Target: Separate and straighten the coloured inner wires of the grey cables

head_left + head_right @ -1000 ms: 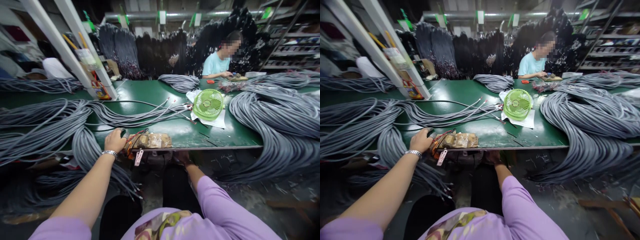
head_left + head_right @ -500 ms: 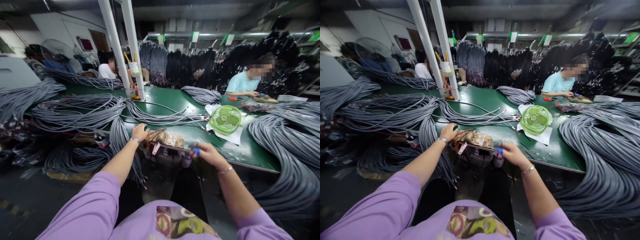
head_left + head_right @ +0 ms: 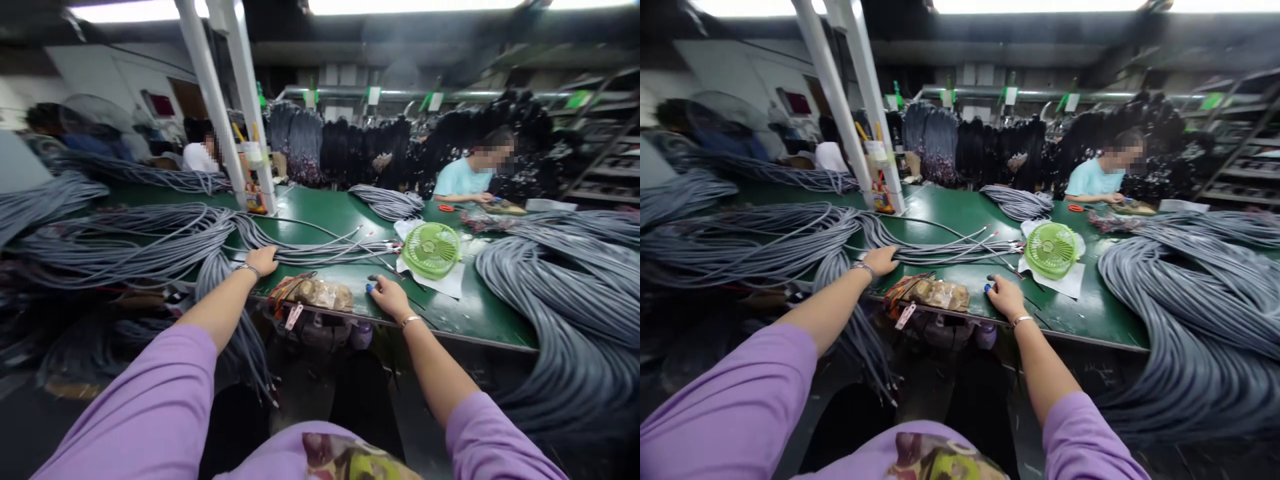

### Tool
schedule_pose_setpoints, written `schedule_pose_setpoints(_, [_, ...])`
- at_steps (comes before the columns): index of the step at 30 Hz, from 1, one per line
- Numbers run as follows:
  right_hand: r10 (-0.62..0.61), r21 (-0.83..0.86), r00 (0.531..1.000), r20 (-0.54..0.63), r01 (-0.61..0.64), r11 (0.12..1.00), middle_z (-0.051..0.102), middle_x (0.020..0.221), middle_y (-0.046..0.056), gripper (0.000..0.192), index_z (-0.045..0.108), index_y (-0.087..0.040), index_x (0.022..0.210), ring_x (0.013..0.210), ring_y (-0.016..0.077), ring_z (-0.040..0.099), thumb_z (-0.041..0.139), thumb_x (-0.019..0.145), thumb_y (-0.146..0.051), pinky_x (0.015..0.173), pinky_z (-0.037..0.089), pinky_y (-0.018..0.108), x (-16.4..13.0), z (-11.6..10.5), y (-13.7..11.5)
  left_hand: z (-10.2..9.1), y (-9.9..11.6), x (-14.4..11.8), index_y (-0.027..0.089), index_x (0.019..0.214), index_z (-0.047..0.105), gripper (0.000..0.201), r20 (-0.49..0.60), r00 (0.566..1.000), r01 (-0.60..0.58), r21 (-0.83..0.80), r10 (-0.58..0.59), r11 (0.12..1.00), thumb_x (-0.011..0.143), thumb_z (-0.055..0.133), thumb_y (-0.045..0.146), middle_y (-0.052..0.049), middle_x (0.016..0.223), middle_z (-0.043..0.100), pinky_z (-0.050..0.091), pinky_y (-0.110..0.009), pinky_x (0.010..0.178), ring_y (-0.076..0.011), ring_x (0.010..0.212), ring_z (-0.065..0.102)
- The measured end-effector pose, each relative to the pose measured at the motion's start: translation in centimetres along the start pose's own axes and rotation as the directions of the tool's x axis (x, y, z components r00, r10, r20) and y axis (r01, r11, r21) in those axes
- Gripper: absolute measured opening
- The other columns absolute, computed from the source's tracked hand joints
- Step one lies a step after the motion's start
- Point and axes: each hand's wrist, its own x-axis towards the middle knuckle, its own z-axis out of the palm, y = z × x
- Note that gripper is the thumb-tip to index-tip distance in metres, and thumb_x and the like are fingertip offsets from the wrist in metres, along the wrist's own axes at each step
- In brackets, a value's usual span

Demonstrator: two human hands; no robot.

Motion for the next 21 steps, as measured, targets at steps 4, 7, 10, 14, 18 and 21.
schedule_pose_setpoints(4, [0.000, 0.004, 1.000, -0.006, 0.000, 1.000, 0.071, 0.083, 0.002, 0.034, 0.064, -0.023, 0.117, 0.078, 0.0174, 0.061, 0.052, 0.086, -0.032, 0.064, 0.035, 0.025, 0.2, 0.1, -0.2, 0.1, -0.1, 1.0, 0.012, 0.121, 0.058, 0.045, 0.048, 0.991, -0.128, 0.078, 0.124, 0.989, 0.079, 0.048, 0.024, -0.020, 0.120, 0.062, 0.043, -0.038, 0.094, -0.0308, 0.112, 0.059])
schedule_pose_setpoints(7, [0.001, 0.008, 1.000, -0.015, -0.001, 1.000, 0.070, 0.082, 0.002, 0.032, 0.065, -0.023, 0.114, 0.077, 0.0174, 0.061, 0.052, 0.085, -0.031, 0.063, 0.034, 0.026, 0.2, 0.1, -0.3, 0.2, -1.0, 0.3, 0.012, 0.116, 0.060, 0.041, 0.068, 0.985, -0.165, 0.127, 0.157, 0.978, 0.078, 0.046, 0.019, -0.021, 0.116, 0.062, 0.045, -0.040, 0.089, -0.0317, 0.107, 0.061])
schedule_pose_setpoints(10, [0.003, -0.006, 1.000, -0.007, -0.003, 1.000, 0.070, 0.082, 0.002, 0.031, 0.066, -0.023, 0.112, 0.077, 0.0177, 0.061, 0.052, 0.085, -0.031, 0.061, 0.033, 0.026, 0.2, 0.1, -0.3, 0.1, -1.8, -0.6, 0.011, 0.111, 0.061, 0.037, 0.065, 0.988, -0.145, 0.153, 0.137, 0.978, 0.078, 0.047, 0.021, -0.021, 0.113, 0.062, 0.045, -0.041, 0.087, -0.0333, 0.106, 0.061])
schedule_pose_setpoints(14, [0.006, -0.037, 1.000, 0.000, -0.006, 0.999, 0.071, 0.085, 0.003, 0.031, 0.066, -0.022, 0.111, 0.077, 0.0179, 0.061, 0.051, 0.087, -0.034, 0.060, 0.033, 0.026, 0.2, 0.2, -0.2, 0.0, -1.5, -1.1, 0.013, 0.114, 0.059, 0.039, 0.057, 0.992, -0.123, 0.142, 0.116, 0.982, 0.084, 0.045, 0.034, -0.019, 0.124, 0.058, 0.042, -0.037, 0.094, -0.0301, 0.115, 0.057])
schedule_pose_setpoints(18, [0.012, -0.054, 1.000, 0.011, -0.012, 0.998, 0.070, 0.085, 0.004, 0.031, 0.067, -0.023, 0.111, 0.076, 0.0183, 0.061, 0.051, 0.086, -0.035, 0.060, 0.033, 0.026, 0.3, 0.3, -0.1, -0.2, -0.3, -0.8, 0.014, 0.125, 0.051, 0.053, 0.080, 0.992, -0.110, 0.113, 0.102, 0.987, 0.083, 0.048, 0.047, -0.017, 0.124, 0.061, 0.041, -0.034, 0.095, -0.0279, 0.115, 0.058])
schedule_pose_setpoints(21, [-0.004, -0.042, 1.000, 0.004, 0.004, 0.999, 0.071, 0.084, 0.004, 0.032, 0.066, -0.023, 0.112, 0.077, 0.0188, 0.061, 0.051, 0.086, -0.034, 0.061, 0.034, 0.026, 0.3, 0.2, 0.0, -0.4, 0.4, -0.7, 0.011, 0.119, 0.053, 0.057, 0.109, 0.991, -0.085, 0.119, 0.072, 0.989, 0.081, 0.049, 0.054, -0.021, 0.117, 0.065, 0.044, -0.038, 0.090, -0.0329, 0.110, 0.060])
